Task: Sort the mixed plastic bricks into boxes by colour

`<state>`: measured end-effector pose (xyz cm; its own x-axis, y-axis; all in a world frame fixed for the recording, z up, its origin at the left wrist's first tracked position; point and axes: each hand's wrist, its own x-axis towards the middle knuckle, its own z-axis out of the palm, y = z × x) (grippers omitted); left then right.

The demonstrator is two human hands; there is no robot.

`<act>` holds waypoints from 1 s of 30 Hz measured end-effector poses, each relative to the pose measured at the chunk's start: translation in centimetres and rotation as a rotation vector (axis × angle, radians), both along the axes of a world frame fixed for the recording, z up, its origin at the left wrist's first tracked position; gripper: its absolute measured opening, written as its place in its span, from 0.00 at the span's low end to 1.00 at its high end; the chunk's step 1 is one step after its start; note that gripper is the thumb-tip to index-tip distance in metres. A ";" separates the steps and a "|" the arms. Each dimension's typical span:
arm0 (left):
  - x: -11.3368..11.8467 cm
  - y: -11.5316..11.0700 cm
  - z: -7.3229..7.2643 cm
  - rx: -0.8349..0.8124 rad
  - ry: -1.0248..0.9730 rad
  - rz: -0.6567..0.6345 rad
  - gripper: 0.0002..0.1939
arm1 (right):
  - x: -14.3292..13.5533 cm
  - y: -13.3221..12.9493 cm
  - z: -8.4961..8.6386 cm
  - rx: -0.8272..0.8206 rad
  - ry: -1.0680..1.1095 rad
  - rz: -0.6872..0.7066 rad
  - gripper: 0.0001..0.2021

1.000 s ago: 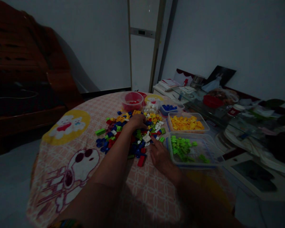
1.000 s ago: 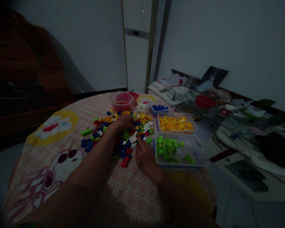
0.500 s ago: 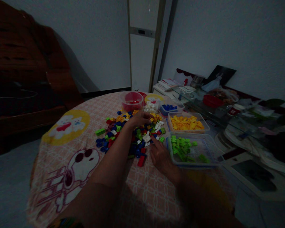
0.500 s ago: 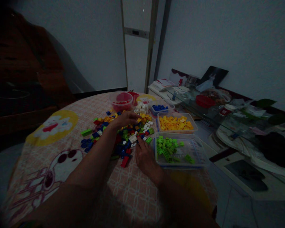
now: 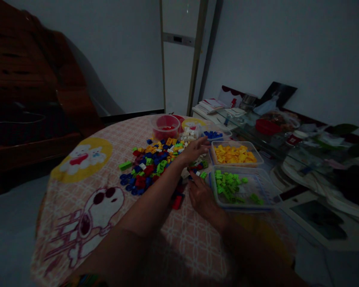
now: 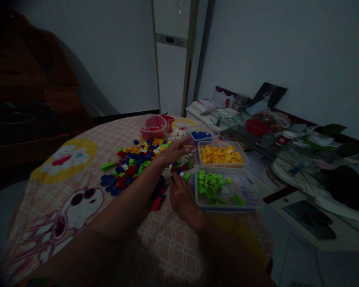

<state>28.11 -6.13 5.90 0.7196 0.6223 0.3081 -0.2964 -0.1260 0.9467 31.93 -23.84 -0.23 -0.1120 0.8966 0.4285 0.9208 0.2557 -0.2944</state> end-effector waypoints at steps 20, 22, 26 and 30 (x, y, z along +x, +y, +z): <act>-5.0 2.2 1.2 0.732 0.976 0.304 0.08 | 0.0 0.1 -0.2 0.016 0.017 0.006 0.17; -4.7 2.0 0.9 0.753 0.988 0.337 0.08 | 0.0 0.1 -0.2 0.013 0.026 0.006 0.18; -4.5 2.1 0.8 0.729 0.998 0.293 0.05 | -0.1 0.0 0.0 0.016 0.027 0.003 0.18; -5.1 2.5 0.9 0.567 0.840 0.189 0.08 | -0.1 0.0 0.2 0.009 0.020 -0.002 0.17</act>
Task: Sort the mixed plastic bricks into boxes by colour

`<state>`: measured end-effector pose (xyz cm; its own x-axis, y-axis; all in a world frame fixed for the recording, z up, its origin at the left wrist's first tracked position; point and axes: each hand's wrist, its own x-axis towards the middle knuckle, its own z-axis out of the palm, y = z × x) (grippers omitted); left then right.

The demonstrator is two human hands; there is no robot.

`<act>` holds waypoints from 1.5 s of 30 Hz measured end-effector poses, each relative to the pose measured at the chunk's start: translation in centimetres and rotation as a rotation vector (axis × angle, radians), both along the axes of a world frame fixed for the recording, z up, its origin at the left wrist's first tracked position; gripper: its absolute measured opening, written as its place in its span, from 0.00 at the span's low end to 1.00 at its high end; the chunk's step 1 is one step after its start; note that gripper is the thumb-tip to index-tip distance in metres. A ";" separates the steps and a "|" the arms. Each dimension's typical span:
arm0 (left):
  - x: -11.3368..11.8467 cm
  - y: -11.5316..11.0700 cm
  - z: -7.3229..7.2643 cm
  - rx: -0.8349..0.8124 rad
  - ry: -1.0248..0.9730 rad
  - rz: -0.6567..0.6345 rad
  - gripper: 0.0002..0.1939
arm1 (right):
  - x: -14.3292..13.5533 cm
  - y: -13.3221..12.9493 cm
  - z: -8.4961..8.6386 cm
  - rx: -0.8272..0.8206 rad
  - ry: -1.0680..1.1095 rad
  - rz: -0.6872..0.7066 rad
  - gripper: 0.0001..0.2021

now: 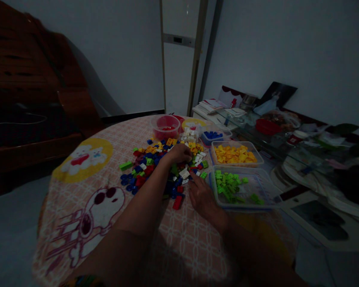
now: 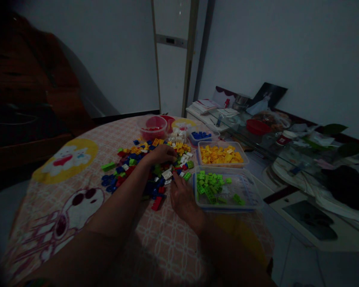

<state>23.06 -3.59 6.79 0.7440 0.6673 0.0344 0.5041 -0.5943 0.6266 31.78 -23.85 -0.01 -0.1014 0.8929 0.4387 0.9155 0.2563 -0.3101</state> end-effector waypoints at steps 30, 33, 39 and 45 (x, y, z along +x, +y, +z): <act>-6.9 3.3 2.5 0.282 0.168 0.340 0.17 | 0.0 -0.1 0.0 0.005 -0.022 0.000 0.16; -7.5 3.9 1.7 0.306 0.271 0.405 0.19 | 0.0 -0.1 0.1 -0.005 -0.026 0.000 0.15; -6.3 4.4 0.1 0.304 0.403 0.326 0.19 | 0.1 -0.1 0.0 -0.004 -0.027 0.000 0.15; -5.4 4.1 -0.4 0.256 0.427 0.240 0.19 | 0.2 0.0 -0.2 0.011 -0.057 0.005 0.15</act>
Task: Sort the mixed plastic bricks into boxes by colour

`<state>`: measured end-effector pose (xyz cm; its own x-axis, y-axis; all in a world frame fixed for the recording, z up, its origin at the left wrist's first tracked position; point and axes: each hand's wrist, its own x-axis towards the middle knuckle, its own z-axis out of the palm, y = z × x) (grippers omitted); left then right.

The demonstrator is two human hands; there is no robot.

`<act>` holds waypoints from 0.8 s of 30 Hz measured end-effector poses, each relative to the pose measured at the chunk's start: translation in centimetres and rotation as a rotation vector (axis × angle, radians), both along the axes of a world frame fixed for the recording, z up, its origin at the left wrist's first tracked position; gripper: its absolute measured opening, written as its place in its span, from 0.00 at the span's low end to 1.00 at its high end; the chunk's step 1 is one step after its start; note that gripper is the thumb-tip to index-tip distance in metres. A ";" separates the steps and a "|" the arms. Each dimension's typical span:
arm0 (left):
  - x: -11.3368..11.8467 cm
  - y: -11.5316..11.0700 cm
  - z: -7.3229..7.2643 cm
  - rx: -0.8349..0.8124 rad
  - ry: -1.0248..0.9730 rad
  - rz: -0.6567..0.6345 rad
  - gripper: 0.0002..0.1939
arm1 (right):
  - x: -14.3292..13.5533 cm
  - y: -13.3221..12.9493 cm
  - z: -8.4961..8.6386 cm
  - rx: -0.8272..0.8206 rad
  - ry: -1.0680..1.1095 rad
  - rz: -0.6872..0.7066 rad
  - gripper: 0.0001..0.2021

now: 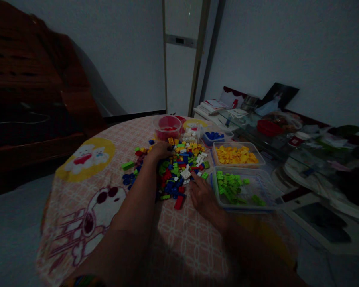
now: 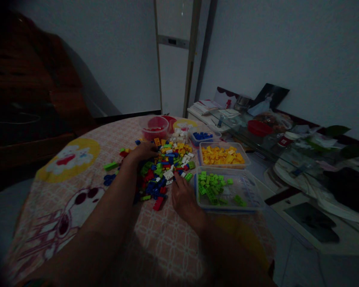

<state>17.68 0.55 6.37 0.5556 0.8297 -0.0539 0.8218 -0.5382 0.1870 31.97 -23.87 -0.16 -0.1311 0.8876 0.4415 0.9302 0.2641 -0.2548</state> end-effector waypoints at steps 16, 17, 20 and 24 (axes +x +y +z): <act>0.3 -1.9 2.5 -0.176 -0.274 -0.225 0.17 | 0.0 0.0 0.0 -0.011 -0.012 -0.004 0.15; 0.1 -2.0 2.8 -0.151 -0.275 -0.220 0.17 | 0.0 0.0 0.0 -0.015 -0.010 -0.006 0.15; -1.5 -1.4 3.2 -0.074 -0.280 -0.111 0.16 | 0.0 -0.1 0.2 -0.026 0.008 -0.005 0.15; -5.1 0.3 2.5 -0.022 -0.244 0.166 0.16 | 0.0 -0.1 0.2 -0.021 0.029 0.007 0.15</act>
